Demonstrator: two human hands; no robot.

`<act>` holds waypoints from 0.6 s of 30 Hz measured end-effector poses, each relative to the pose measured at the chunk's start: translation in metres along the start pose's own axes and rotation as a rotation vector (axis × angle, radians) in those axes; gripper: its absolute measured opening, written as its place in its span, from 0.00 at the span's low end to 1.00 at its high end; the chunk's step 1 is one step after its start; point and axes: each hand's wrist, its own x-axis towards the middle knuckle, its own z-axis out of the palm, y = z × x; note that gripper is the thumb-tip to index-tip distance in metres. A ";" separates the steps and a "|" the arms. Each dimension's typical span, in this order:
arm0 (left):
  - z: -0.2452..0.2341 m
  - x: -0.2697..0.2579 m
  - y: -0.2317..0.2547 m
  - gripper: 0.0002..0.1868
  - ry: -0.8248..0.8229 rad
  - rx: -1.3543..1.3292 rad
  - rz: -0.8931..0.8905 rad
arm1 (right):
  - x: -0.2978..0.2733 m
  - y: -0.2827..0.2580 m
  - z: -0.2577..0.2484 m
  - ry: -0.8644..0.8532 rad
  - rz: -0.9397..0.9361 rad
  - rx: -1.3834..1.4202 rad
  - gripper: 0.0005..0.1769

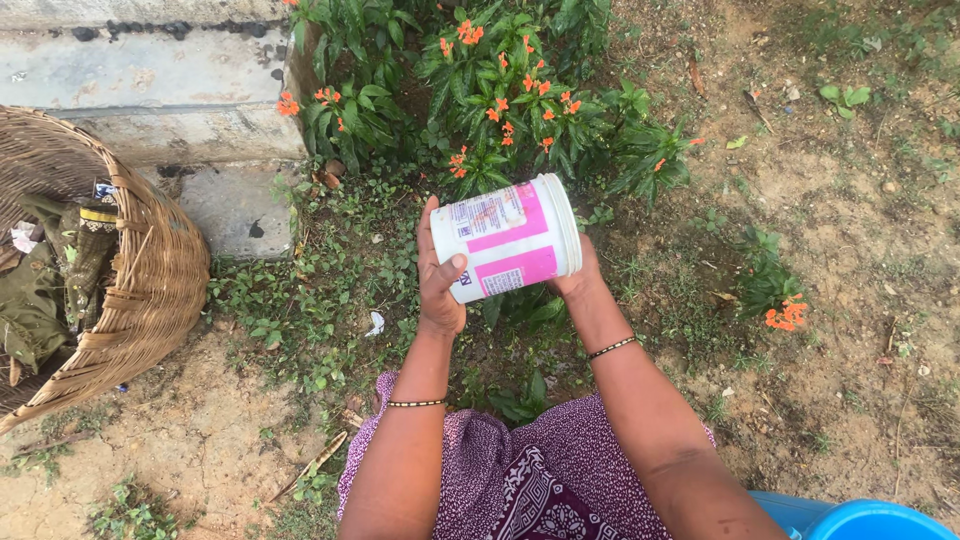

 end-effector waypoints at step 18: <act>-0.028 0.013 0.004 0.42 0.175 -0.357 0.041 | 0.062 -0.075 -0.094 0.033 -0.087 0.211 0.09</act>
